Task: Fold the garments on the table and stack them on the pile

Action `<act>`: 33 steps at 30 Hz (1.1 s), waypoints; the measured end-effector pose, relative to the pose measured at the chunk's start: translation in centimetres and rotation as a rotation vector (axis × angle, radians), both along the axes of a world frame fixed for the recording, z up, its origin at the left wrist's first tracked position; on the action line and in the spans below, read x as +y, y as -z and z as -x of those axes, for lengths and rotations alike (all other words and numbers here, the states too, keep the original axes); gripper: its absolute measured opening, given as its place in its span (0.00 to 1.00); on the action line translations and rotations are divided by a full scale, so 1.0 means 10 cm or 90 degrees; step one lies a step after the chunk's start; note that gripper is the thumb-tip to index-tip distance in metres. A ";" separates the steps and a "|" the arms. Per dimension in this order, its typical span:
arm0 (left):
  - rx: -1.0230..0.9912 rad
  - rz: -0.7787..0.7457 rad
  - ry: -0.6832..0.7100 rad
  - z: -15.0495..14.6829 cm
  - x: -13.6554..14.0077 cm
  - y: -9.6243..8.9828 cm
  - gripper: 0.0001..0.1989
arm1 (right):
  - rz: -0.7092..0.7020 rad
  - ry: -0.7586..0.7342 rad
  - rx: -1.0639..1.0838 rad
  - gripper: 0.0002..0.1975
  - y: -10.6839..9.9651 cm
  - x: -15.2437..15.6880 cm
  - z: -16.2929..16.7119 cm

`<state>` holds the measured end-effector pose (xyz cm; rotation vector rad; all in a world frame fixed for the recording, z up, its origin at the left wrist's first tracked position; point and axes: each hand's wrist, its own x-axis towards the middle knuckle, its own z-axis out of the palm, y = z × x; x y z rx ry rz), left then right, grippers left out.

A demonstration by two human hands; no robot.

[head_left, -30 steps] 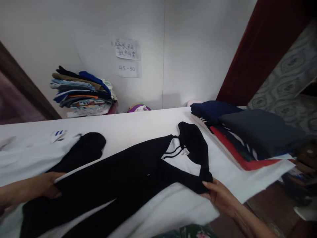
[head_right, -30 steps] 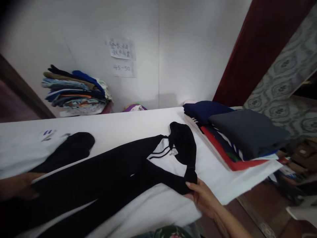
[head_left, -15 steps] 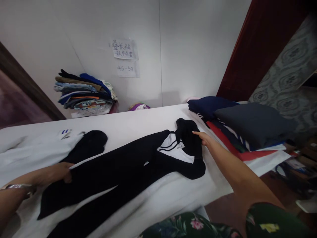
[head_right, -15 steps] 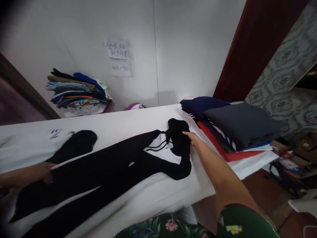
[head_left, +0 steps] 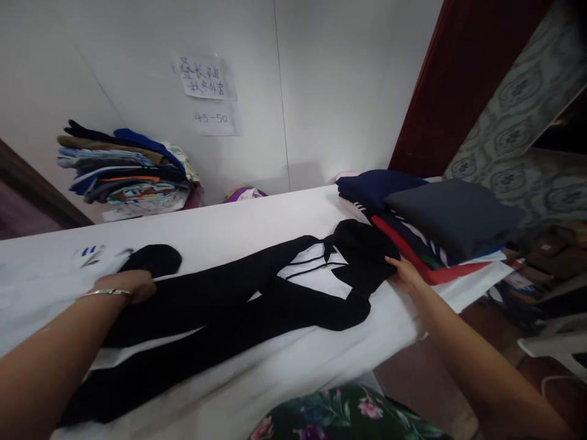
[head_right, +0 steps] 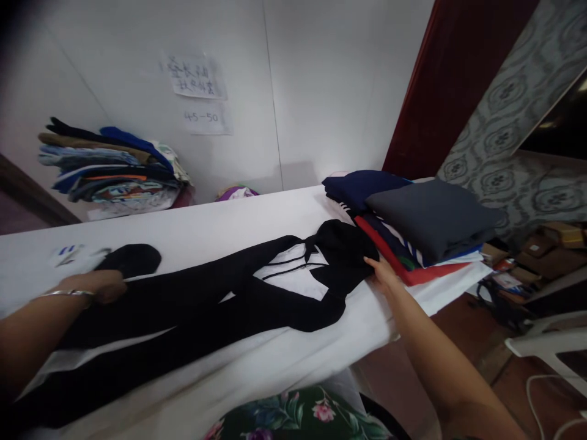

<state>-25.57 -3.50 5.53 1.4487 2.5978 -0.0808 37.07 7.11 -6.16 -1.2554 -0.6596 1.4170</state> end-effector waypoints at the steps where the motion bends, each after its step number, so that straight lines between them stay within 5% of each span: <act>1: 0.036 0.027 0.019 -0.08 0.03 0.02 0.08 | 0.005 -0.009 0.007 0.15 -0.01 0.00 0.01; 3: 0.100 0.014 0.108 -0.32 0.08 0.06 0.16 | 0.027 -0.017 0.032 0.13 -0.05 0.05 0.02; 5: 0.095 -0.109 0.244 -0.66 0.11 0.16 0.23 | 0.053 -0.035 0.082 0.11 -0.09 0.12 0.04; 7: 0.056 -0.215 0.364 -1.07 0.12 0.35 0.28 | 0.052 -0.054 0.132 0.12 -0.09 0.19 0.07; 10: 0.010 -0.207 0.471 -1.59 0.10 0.72 0.30 | -0.013 -0.016 0.139 0.15 -0.01 0.23 0.11; 14: -0.041 -0.124 0.472 -1.84 0.05 1.04 0.27 | -0.094 0.086 0.099 0.17 0.10 0.21 0.14; 18: -0.055 -0.115 0.461 -1.83 0.06 1.05 0.27 | -0.095 0.090 0.076 0.16 0.10 0.21 0.12; 22: -0.051 -0.148 0.453 -1.85 0.04 1.03 0.26 | -0.110 0.195 -0.158 0.15 0.03 0.14 0.10; 25: -0.041 -0.189 0.446 -1.88 0.01 1.07 0.26 | -0.255 0.255 -0.339 0.20 -0.04 -0.17 0.17; 27: -0.036 -0.224 0.446 -1.89 -0.01 1.09 0.25 | -0.364 0.178 -0.359 0.23 -0.08 -0.51 0.28; 33: -0.057 -0.342 0.444 -1.89 -0.06 1.08 0.23 | -0.496 -0.306 -0.439 0.26 0.00 -1.32 0.61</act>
